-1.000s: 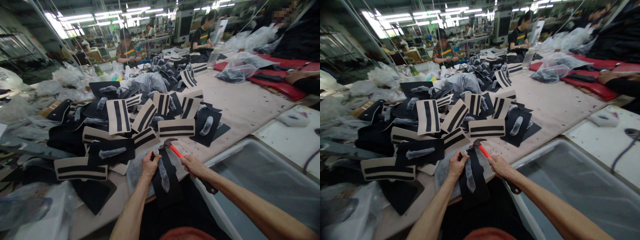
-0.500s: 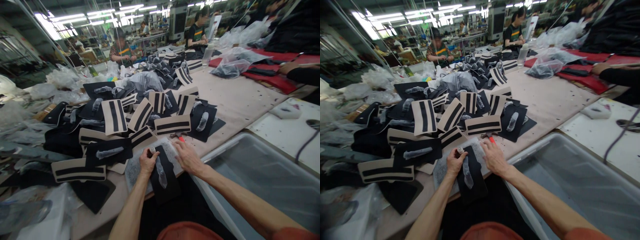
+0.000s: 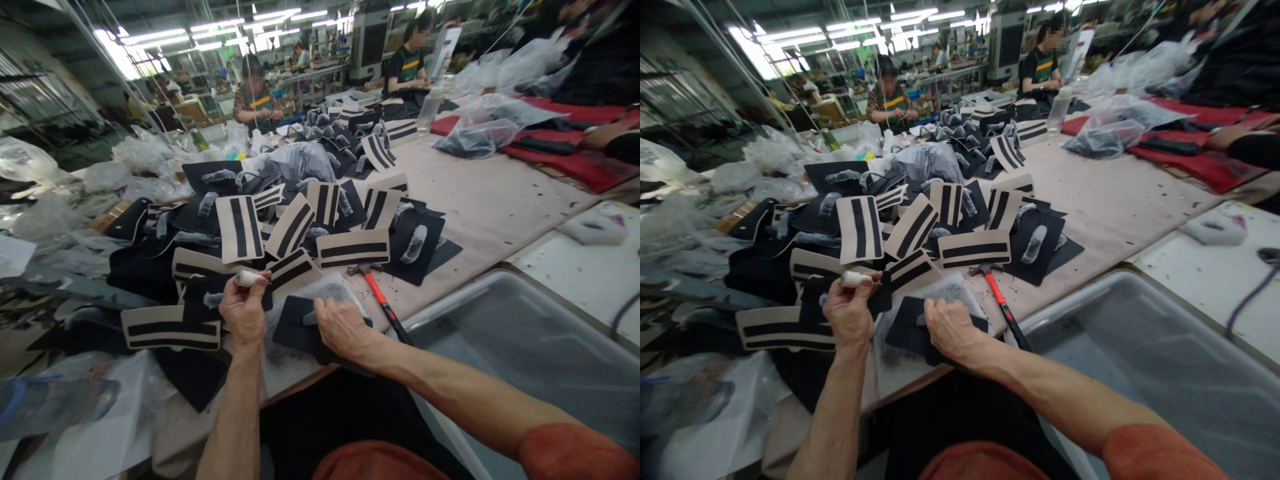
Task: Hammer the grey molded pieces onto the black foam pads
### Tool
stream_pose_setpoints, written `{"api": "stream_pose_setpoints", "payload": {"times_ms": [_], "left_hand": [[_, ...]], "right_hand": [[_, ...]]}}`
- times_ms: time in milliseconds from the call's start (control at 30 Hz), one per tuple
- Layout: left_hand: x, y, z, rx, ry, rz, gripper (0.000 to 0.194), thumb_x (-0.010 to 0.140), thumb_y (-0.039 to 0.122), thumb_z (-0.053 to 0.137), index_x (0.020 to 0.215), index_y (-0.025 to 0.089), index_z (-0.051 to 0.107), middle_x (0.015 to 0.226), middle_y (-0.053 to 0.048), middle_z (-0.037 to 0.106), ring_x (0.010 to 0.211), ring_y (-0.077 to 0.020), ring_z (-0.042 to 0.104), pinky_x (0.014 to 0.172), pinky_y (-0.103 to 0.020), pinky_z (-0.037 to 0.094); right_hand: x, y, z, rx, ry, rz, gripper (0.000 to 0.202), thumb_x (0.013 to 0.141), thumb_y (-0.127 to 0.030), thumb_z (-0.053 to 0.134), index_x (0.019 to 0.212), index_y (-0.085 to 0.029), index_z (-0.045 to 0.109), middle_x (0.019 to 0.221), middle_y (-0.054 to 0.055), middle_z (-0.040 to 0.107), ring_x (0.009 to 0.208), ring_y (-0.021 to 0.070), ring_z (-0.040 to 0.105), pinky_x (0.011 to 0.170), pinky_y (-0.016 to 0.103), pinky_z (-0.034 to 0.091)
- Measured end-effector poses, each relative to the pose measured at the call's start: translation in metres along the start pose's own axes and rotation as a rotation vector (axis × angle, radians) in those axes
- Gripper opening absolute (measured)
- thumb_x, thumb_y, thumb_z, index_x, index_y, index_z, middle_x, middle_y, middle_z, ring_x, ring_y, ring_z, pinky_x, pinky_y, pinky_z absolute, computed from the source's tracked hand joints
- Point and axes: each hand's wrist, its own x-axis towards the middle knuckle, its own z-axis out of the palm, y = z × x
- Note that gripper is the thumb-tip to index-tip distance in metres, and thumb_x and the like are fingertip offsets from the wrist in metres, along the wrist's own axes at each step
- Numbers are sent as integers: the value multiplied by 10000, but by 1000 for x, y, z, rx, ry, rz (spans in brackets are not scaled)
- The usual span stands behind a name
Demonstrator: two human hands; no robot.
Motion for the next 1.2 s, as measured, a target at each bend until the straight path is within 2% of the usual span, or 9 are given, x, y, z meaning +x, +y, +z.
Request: {"api": "stream_pose_setpoints", "payload": {"times_ms": [100,200,367,600,700,833,933,1000,1200], "left_hand": [[-1,9,-6,47,-83,34,282,747,327,779,935,162,651,899,-40,748,847,-173,717,836,-317,575],[-14,-25,-5,56,-184,-122,292,761,338,762,970,162,659,918,-58,751,847,-179,718,817,-304,573],[-33,-91,2,29,-314,-288,346,775,334,726,1076,195,627,964,-68,759,912,-195,723,886,-338,559],[-42,-112,2,87,-446,-333,268,792,379,682,1003,230,613,1003,-62,763,969,-213,722,873,-341,572],[-46,-115,-3,96,-435,-317,242,807,363,672,1005,236,617,978,-56,768,948,-217,729,843,-339,580],[-46,-116,-4,83,-437,-335,243,807,362,673,998,223,614,954,-65,770,911,-219,735,835,-345,583],[-45,-116,-3,101,-454,-347,243,816,375,666,1004,229,615,967,-64,769,925,-214,729,863,-348,574],[-46,-117,-3,142,-467,-331,237,821,377,663,1004,231,625,973,-63,767,937,-213,724,860,-338,570],[-47,-119,-2,195,-492,-275,212,832,331,649,1003,204,643,966,-67,763,942,-210,717,872,-332,553]], "right_hand": [[6,-8,3,129,-55,146,294,942,-308,466,1169,-122,486,887,138,682,801,265,683,659,323,454],[4,-13,22,249,-61,200,335,969,-389,450,1193,-140,479,934,117,707,870,266,698,717,331,476],[-4,-19,47,290,14,181,261,988,-274,396,1175,-147,526,1078,131,671,915,227,679,760,315,481],[-9,-19,54,422,47,149,369,995,-362,412,1286,-158,514,1130,110,648,935,227,650,782,335,482],[-17,3,56,472,160,173,449,994,-431,420,1343,-154,478,1191,126,614,1017,237,609,867,355,467],[-28,62,58,237,274,356,377,972,-390,450,1213,-122,559,1142,170,589,1067,288,550,910,395,426],[-36,103,65,70,155,513,363,928,-396,514,1143,-111,580,1055,170,577,978,299,559,823,386,424],[-40,119,70,60,53,550,315,919,-367,525,1113,-124,574,1002,139,575,911,269,573,769,349,413],[-42,137,81,176,-71,640,200,916,-266,477,1035,-120,545,1011,142,590,856,224,590,708,314,383]]}}
